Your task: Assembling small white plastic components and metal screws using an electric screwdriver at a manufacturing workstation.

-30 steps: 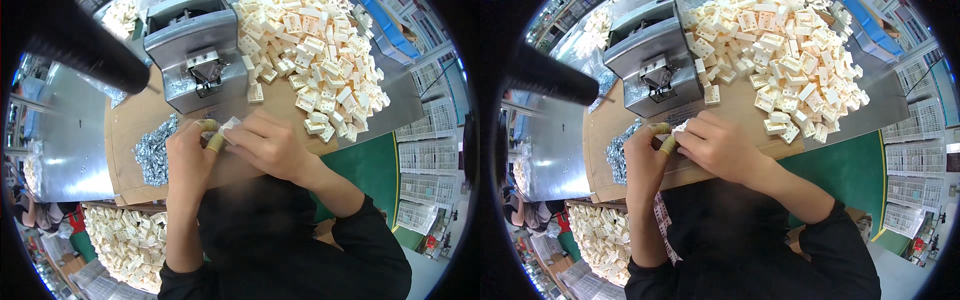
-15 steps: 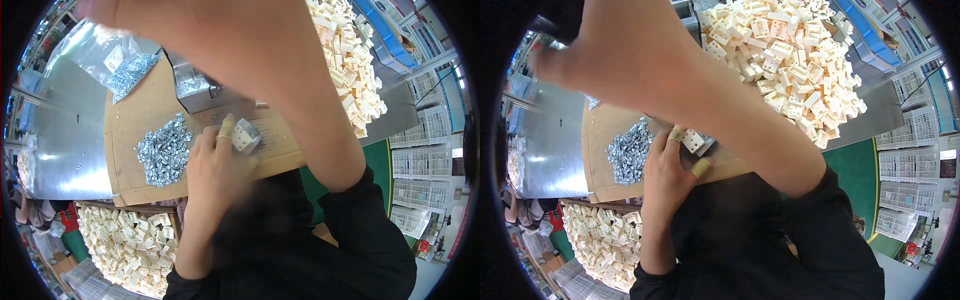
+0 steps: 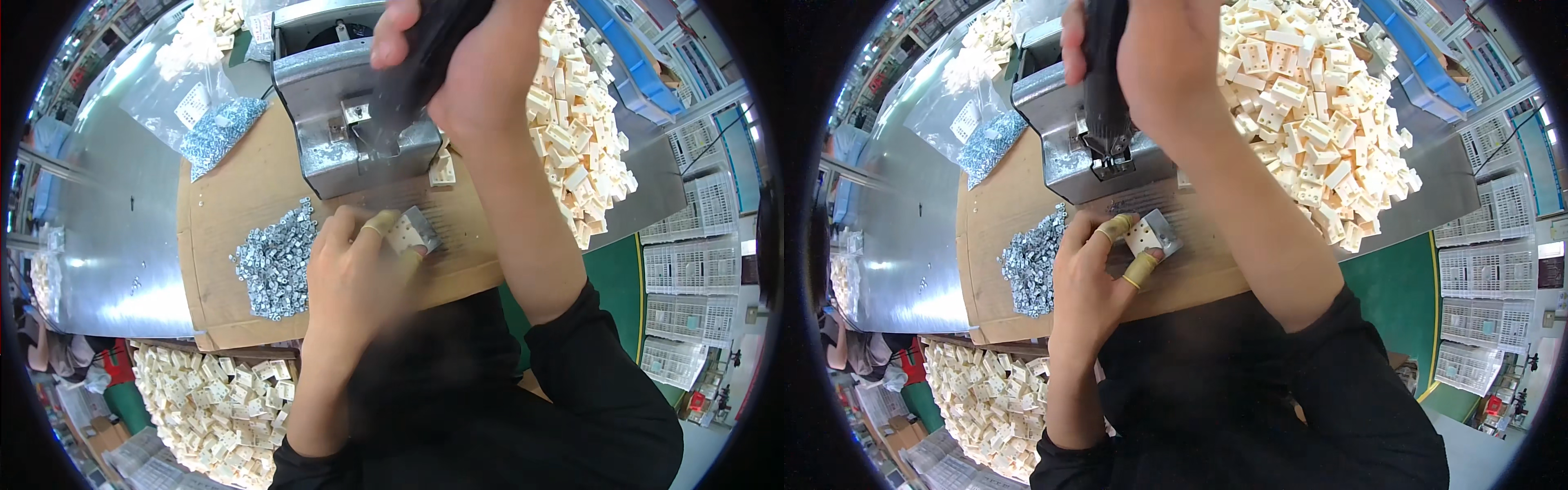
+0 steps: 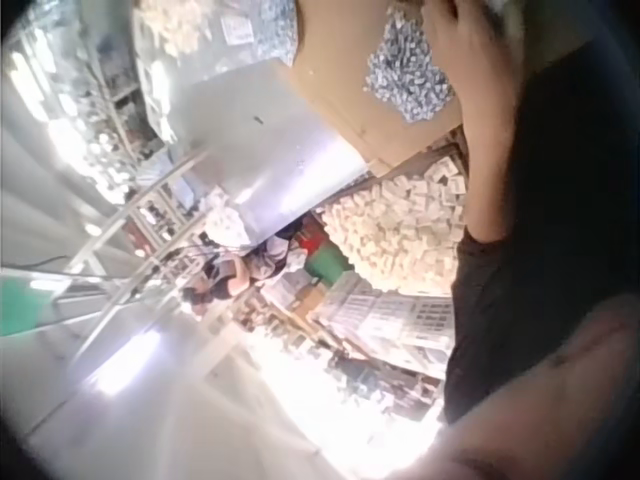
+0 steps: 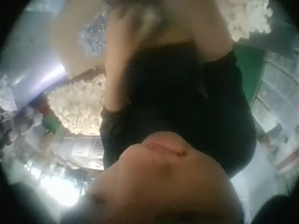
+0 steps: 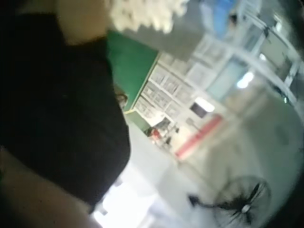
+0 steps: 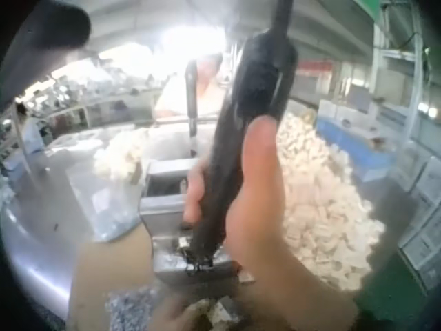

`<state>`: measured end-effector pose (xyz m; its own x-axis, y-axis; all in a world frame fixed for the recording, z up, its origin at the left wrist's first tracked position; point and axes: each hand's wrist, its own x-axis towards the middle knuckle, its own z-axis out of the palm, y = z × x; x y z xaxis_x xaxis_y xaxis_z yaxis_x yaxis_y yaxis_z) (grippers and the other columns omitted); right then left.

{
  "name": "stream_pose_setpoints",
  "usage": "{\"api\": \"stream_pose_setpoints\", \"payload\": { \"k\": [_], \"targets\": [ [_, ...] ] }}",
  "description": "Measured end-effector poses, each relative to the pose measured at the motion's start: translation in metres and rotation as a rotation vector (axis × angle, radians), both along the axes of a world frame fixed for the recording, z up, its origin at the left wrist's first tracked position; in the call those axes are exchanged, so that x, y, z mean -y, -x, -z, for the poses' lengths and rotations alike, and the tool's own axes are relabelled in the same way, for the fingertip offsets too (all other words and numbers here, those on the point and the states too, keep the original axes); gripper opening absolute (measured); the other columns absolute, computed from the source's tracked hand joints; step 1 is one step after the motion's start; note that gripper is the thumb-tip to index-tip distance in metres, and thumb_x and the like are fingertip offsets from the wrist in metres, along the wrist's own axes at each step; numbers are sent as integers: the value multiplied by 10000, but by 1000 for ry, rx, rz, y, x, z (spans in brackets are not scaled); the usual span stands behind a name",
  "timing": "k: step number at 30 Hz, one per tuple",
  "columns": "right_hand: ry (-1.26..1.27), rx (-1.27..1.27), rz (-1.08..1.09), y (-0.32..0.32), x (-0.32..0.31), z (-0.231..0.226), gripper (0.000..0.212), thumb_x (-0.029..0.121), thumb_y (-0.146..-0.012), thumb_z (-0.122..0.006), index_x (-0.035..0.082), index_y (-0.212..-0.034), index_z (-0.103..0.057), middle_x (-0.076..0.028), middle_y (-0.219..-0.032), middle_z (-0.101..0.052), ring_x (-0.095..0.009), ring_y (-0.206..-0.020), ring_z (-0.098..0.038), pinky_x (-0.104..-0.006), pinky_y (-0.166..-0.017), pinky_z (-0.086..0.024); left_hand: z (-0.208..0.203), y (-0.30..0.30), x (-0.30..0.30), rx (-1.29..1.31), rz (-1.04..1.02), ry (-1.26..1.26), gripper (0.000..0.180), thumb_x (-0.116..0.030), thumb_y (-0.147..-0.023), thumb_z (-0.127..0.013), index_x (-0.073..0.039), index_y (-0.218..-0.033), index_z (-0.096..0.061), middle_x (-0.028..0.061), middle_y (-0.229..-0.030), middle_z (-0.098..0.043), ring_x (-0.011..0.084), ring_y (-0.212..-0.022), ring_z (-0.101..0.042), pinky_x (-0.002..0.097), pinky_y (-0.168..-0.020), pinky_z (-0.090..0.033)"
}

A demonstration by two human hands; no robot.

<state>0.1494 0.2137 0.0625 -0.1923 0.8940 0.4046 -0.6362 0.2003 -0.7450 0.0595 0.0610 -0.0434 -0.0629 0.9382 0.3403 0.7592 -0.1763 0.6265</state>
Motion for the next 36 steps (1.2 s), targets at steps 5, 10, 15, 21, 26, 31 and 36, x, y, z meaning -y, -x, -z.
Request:
{"api": "stream_pose_setpoints", "payload": {
  "k": [5, 10, 15, 21, 26, 31, 36],
  "targets": [
    [-85, 82, 29, 3, 3, -4, 669, 708, -993, -399, 48, -1057, -489, -102, -659, -558, -187, -510, -552, -300, -499, -465, -1, -4, -1, 27, -41, -16, 403, -185, -678, -848, -42, -1038, -739, 90, -938, -626, 304, -843, -649, 405, -746, -543],
    [-108, -38, -90, 1, 8, -4, 589, 636, -1011, -455, 53, -1094, -453, -98, -694, -550, -183, -513, -548, -303, -483, -460, -5, -5, 0, 62, -24, 32, 414, -176, -722, -859, -13, -1080, -731, 112, -960, -633, 306, -851, -659, 393, -749, -543],
    [-90, 104, 29, 7, 18, -7, 547, 594, -1022, -473, 56, -1113, -439, -102, -718, -547, -179, -522, -552, -296, -476, -453, -3, -3, 2, 71, -10, 43, 426, -166, -767, -862, 6, -1131, -723, 127, -973, -636, 293, -859, -661, 376, -753, -537],
    [-394, 118, 45, 4, 5, 7, 539, 583, -1030, -465, 53, -1123, -442, -111, -724, -558, -174, -533, -557, -289, -475, -449, -3, -6, 2, 76, -28, 32, 427, -199, -701, -851, -23, -1072, -733, 107, -975, -637, 319, -832, -667, 410, -732, -557],
    [-119, 196, -1, 4, 23, -9, 573, 613, -1021, -455, 51, -1131, -448, -126, -718, -578, -192, -535, -559, -301, -495, -456, -3, -6, 5, 102, -81, 38, 447, -206, -688, -873, -19, -1068, -731, 110, -995, -651, 320, -843, -683, 411, -724, -567],
    [46, 62, -215, -24, 31, 21, 825, 822, -902, -384, 21, -1013, -542, -129, -711, -609, -204, -545, -577, -297, -520, -475, -7, -2, 7, 111, -34, 34, 501, -187, -764, -880, 22, -1179, -692, 127, -1013, -649, 254, -854, -683, 351, -744, -560],
    [11, 38, -229, -36, 42, 47, 904, 872, -836, -457, -11, -977, -585, -112, -696, -611, -196, -558, -594, -286, -526, -498, -6, -5, 4, 104, -26, 20, 485, -202, -752, -890, 29, -1130, -694, 127, -1013, -651, 255, -860, -684, 358, -738, -556]
  ]
}}
